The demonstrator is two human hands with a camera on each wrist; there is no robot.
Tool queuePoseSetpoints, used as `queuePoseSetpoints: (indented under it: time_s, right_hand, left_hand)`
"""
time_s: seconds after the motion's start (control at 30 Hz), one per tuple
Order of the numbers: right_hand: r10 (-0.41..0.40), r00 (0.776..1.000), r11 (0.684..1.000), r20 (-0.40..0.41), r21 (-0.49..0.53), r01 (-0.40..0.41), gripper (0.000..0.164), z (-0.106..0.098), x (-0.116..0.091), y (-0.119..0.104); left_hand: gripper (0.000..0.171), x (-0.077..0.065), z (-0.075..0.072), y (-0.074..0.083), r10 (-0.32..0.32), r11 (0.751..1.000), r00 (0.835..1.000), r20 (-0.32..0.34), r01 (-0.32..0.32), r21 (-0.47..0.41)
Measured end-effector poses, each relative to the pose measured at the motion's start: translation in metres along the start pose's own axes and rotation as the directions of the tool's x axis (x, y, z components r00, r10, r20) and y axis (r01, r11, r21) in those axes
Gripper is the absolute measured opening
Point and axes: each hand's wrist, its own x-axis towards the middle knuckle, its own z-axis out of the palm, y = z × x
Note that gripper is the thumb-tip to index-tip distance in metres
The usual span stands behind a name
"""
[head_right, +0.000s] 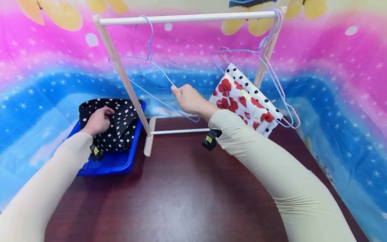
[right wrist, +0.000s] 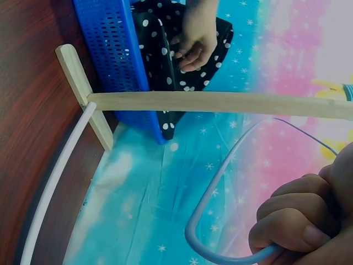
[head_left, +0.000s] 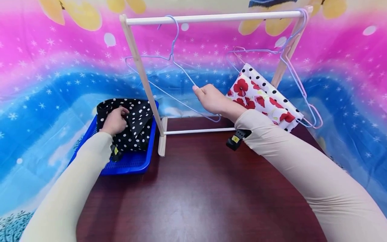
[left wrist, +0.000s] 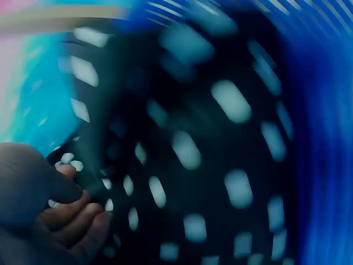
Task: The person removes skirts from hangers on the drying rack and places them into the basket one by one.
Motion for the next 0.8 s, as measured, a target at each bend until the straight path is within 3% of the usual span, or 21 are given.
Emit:
queuePoseSetpoints:
  time_s: [0.07,0.17,0.37,0.5,0.6,0.8]
  right_hand:
    - [0.001,1.0,1.0,-0.003,-0.003,-0.001,0.057,0.0,0.0,0.0]
    - [0.0,1.0,1.0,-0.007,-0.006,0.0,0.057,0.0,0.001,0.0]
    - [0.0,1.0,1.0,-0.003,-0.009,0.0,0.057,0.001,0.002,0.0]
    - [0.022,1.0,1.0,-0.004,0.001,-0.022,0.057,0.0,0.0,0.0]
    - [0.024,1.0,1.0,-0.005,0.006,-0.024,0.057,0.0,0.0,-0.001]
    - [0.029,1.0,0.999,0.012,0.014,-0.029,0.057,0.0,-0.001,-0.002]
  left_hand:
    - [0.049,-0.005,-0.001,0.0,0.054,0.977,0.998,0.021,-0.057,0.206]
    - [0.061,-0.013,0.0,0.001,0.061,0.932,0.993,0.104,-0.094,0.349]
    - [0.1,-0.023,-0.002,0.007,-0.024,0.906,0.977,0.21,-0.067,0.418]
    - [0.12,-0.027,-0.002,0.014,-0.084,0.919,0.964,0.253,-0.022,0.393]
    - [0.128,-0.029,0.001,0.018,-0.107,0.922,0.97,0.217,0.015,0.388]
    - [0.129,-0.03,0.006,0.018,-0.105,0.9,0.994,0.02,0.087,0.428]
